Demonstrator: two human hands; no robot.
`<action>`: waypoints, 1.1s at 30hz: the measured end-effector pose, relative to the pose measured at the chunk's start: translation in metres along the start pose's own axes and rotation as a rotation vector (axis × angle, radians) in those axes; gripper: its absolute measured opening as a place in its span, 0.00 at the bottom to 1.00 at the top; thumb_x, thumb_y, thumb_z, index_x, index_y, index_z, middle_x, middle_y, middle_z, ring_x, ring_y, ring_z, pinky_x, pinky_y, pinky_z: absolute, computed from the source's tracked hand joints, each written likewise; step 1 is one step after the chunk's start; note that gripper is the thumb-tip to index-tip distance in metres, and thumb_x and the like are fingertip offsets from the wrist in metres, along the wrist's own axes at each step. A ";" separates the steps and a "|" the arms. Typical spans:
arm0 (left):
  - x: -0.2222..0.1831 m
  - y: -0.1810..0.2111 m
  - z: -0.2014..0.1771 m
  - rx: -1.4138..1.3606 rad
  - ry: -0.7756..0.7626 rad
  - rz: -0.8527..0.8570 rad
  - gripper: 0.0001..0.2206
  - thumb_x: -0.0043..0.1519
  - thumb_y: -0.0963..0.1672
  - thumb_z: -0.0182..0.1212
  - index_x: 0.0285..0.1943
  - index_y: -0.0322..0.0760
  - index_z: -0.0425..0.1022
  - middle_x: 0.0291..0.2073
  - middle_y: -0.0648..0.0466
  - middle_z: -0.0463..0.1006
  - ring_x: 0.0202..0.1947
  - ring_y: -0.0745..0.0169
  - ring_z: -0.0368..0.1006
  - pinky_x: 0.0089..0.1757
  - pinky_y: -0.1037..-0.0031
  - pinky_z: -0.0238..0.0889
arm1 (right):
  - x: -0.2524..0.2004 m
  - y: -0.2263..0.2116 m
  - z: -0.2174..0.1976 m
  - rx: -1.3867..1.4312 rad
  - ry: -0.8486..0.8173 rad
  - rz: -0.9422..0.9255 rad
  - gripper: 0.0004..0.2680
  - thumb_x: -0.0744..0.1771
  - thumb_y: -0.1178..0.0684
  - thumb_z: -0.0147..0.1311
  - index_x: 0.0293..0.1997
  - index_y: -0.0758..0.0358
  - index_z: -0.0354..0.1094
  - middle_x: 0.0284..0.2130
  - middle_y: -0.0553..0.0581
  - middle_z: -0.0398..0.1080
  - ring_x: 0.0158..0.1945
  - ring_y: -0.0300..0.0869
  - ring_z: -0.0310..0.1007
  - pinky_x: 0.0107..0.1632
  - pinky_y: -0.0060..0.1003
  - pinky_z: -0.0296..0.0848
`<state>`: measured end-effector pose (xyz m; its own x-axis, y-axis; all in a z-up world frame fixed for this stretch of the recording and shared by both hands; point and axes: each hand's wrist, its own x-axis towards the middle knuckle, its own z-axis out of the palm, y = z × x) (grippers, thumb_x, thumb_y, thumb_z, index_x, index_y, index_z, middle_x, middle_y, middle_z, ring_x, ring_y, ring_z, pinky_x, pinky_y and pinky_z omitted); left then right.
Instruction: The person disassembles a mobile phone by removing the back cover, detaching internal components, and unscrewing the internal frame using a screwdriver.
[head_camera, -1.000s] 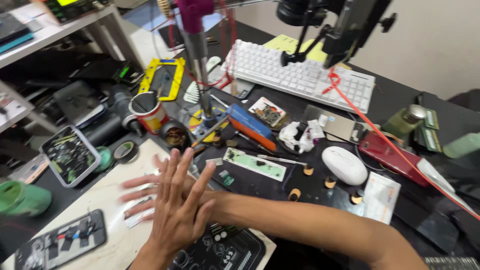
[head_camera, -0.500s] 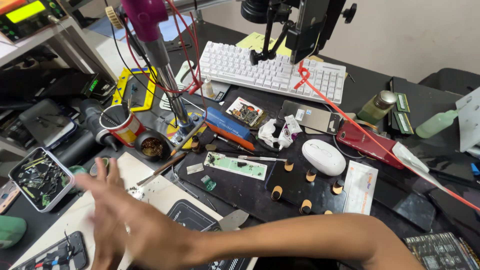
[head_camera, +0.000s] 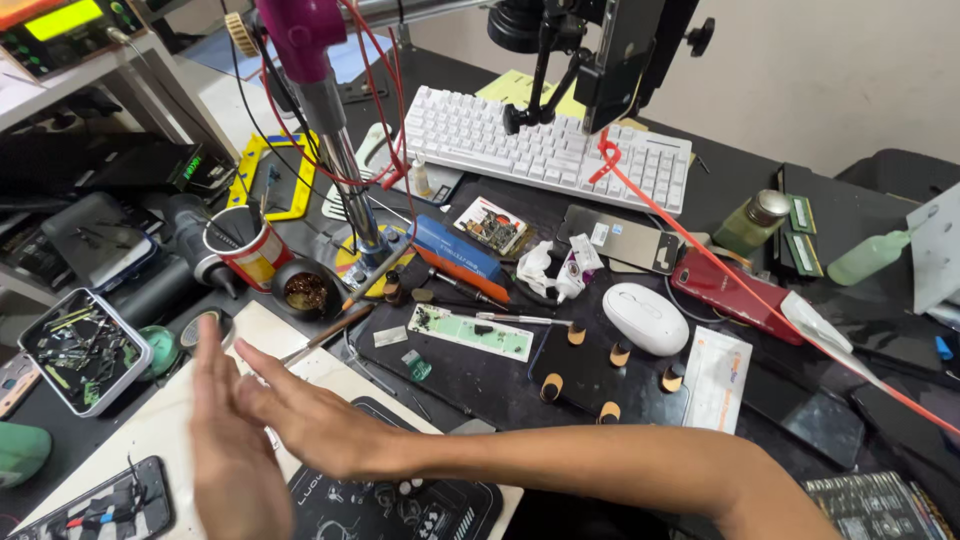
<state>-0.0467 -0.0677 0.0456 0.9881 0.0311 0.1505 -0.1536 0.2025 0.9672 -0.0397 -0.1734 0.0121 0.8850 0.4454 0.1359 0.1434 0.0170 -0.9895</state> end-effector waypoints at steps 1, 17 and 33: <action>-0.008 -0.005 0.007 0.093 -0.016 0.023 0.30 0.70 0.55 0.31 0.81 0.42 0.49 0.82 0.44 0.45 0.82 0.49 0.37 0.71 0.62 0.32 | 0.000 -0.003 0.001 0.168 -0.005 0.056 0.27 0.74 0.27 0.25 0.81 0.48 0.29 0.80 0.62 0.38 0.84 0.55 0.37 0.80 0.53 0.41; -0.031 -0.039 0.019 0.377 -0.192 0.292 0.30 0.71 0.52 0.29 0.80 0.33 0.46 0.82 0.34 0.35 0.82 0.38 0.26 0.71 0.52 0.21 | -0.032 -0.020 -0.009 0.646 -0.041 0.290 0.27 0.72 0.29 0.24 0.83 0.43 0.29 0.75 0.65 0.47 0.62 0.50 0.67 0.63 0.41 0.66; -0.035 -0.032 0.028 0.439 -0.203 0.210 0.28 0.68 0.47 0.31 0.80 0.38 0.49 0.82 0.41 0.40 0.81 0.39 0.25 0.69 0.50 0.21 | -0.041 -0.024 -0.020 0.629 -0.041 0.310 0.23 0.74 0.36 0.21 0.82 0.43 0.30 0.73 0.63 0.52 0.64 0.50 0.66 0.62 0.39 0.69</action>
<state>-0.0764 -0.1024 0.0150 0.9226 -0.1718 0.3453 -0.3774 -0.2181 0.9000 -0.0709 -0.2101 0.0312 0.8244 0.5465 -0.1472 -0.4077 0.3929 -0.8243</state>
